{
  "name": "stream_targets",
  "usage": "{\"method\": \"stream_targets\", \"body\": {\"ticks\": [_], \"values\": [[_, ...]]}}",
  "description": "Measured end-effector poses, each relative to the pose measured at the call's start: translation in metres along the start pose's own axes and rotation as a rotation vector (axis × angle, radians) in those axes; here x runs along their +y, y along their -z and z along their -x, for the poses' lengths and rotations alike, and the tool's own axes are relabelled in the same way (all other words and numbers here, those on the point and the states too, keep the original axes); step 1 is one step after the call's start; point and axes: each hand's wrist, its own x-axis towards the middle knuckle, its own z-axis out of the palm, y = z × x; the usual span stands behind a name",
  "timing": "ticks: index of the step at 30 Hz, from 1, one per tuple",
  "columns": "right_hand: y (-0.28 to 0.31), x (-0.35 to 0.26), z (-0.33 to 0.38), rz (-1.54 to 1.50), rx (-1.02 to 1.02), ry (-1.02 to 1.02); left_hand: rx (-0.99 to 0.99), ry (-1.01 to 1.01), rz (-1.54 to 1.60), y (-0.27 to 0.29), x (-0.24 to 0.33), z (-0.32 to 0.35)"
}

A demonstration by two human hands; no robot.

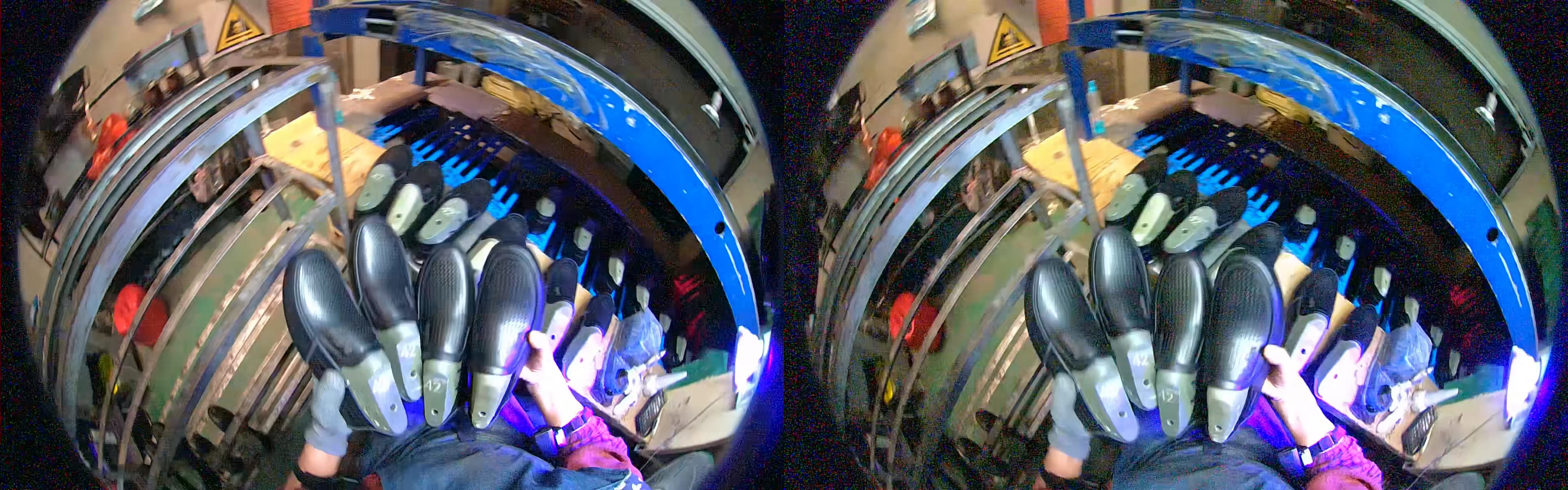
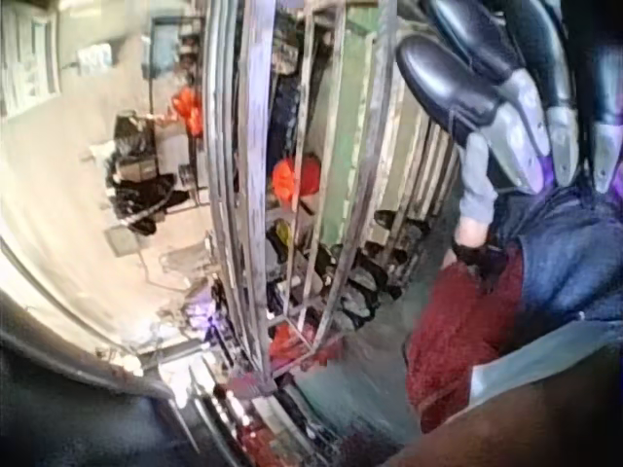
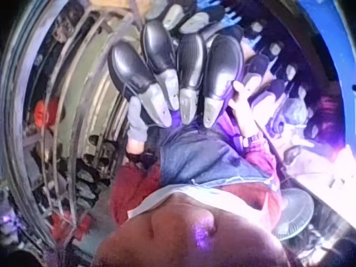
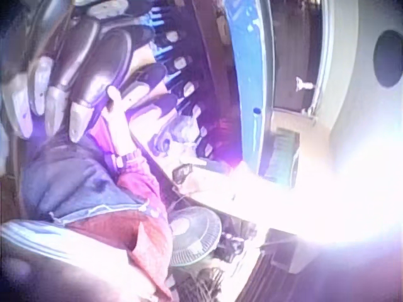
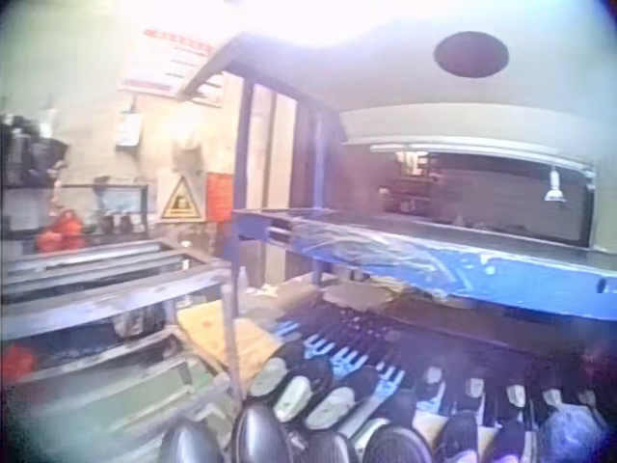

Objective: Apply adhesive coating to shoe soles and position them on a manufacturing track.

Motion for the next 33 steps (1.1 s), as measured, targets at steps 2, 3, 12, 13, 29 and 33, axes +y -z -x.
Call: {"method": "stream_targets", "body": {"ticks": [2, 3, 12, 13, 29, 33], "values": [[-0.021, -0.011, -0.006, -0.065, 0.034, 0.153, -0.251, 0.120, 0.123, -0.048, 0.037, -0.040], [-0.028, -0.019, -0.013, -0.110, 0.068, 0.217, -0.377, 0.191, 0.206, -0.072, 0.052, -0.065], [-0.083, -0.084, -0.141, -0.028, 0.406, 0.560, -0.367, -0.269, -1.193, -0.162, 0.137, -0.294], [-0.075, -0.088, -0.149, 0.125, 0.565, 0.652, -0.299, -0.376, -1.448, -0.167, 0.141, -0.304], [-0.053, -0.075, -0.165, 1.093, 1.079, 0.691, -0.291, -0.815, -1.246, -0.188, 0.063, -0.274], [-0.053, -0.076, -0.189, 1.068, 1.059, 0.712, -0.512, -0.954, -1.328, -0.189, 0.008, -0.214]]}}
